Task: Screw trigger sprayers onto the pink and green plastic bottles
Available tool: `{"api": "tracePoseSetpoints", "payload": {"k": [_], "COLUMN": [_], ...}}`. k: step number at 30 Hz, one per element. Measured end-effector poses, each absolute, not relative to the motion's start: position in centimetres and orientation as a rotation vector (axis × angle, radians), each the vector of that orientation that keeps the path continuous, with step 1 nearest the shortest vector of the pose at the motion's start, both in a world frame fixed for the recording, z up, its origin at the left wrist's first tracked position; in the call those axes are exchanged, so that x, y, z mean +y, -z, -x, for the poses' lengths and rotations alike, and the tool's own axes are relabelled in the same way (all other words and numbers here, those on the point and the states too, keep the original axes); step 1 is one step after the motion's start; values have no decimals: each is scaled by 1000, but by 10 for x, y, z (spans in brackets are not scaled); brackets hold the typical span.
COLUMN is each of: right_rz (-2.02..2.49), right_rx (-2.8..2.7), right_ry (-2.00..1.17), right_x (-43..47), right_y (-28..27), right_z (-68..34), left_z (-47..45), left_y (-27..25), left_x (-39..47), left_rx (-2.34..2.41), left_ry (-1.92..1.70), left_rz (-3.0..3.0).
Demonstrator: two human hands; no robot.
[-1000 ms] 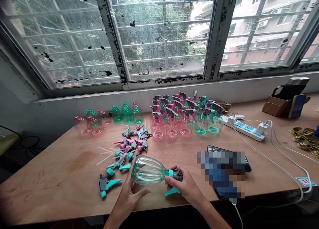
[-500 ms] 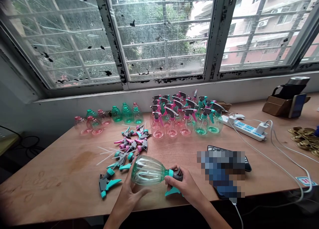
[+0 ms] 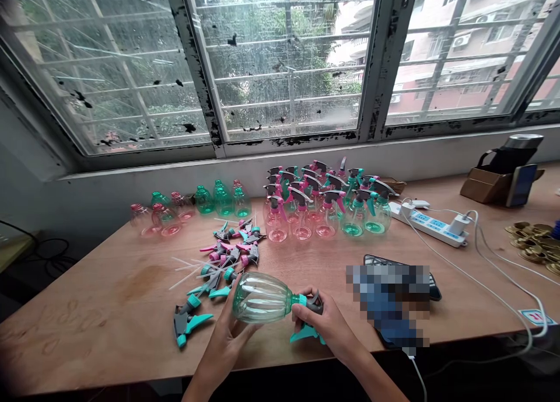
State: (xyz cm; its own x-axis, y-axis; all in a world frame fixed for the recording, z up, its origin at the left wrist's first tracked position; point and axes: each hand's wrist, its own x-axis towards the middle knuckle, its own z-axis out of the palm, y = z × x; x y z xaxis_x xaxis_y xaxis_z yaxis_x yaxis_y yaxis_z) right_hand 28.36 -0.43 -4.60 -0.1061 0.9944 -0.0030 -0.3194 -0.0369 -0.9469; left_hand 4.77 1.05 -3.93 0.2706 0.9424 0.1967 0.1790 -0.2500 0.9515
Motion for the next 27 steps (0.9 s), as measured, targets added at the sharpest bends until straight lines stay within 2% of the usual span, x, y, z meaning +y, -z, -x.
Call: {"api": "tracePoseSetpoints", "payload": {"k": [27], "right_rz": [973], "right_rx": [-1081], "right_ry": [-1377], "right_x": [-8], "right_y": [44], "right_z": [-284], "left_z": [-49], "left_y": [36], "left_x": [7], "left_rx": [1070], "left_ry": [-1080], "left_rz": [-1635]}}
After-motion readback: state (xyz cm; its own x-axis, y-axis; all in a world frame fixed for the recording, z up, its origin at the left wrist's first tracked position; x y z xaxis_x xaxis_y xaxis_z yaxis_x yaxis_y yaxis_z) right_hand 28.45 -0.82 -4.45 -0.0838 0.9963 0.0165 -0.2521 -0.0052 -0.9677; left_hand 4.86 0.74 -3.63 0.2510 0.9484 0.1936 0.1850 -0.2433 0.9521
